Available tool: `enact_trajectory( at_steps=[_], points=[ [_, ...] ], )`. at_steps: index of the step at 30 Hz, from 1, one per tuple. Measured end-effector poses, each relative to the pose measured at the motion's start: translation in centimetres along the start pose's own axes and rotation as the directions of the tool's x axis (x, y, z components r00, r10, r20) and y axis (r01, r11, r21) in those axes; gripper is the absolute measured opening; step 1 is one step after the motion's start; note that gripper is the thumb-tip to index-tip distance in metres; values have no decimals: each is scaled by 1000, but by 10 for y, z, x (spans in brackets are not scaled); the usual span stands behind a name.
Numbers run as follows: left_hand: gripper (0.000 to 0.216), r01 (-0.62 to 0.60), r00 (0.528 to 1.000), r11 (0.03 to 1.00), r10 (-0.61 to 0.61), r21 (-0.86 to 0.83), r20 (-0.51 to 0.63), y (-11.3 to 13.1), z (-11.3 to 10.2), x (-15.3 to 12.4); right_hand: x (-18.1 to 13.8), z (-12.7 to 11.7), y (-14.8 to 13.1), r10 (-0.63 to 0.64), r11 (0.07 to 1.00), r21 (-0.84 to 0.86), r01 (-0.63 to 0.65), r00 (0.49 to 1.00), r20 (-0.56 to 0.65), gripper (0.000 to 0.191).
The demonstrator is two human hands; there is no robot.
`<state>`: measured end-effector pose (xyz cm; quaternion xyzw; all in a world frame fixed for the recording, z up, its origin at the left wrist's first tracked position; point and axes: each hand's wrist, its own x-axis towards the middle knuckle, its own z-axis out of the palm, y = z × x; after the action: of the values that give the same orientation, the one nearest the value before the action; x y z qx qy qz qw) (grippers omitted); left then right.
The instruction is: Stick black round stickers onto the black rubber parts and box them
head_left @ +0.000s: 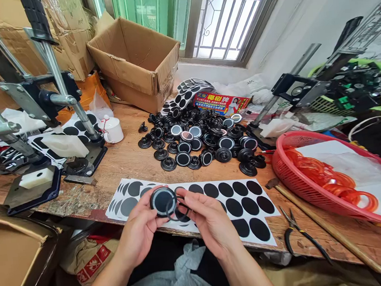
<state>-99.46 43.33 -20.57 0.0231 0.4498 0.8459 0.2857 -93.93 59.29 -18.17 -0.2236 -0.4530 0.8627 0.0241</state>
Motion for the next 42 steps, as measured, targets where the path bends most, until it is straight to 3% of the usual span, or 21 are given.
enact_trajectory(
  at_steps=[6,42],
  points=[
    [47,17,996,999,-12,-52,88,-6,16,-17,-7,19,3,-56,998,25,58,997,-58,21],
    [47,46,999,999,-46,29,-19,-7,22,-18,-7,17,6,-41,998,32,46,990,-137,19]
  ],
)
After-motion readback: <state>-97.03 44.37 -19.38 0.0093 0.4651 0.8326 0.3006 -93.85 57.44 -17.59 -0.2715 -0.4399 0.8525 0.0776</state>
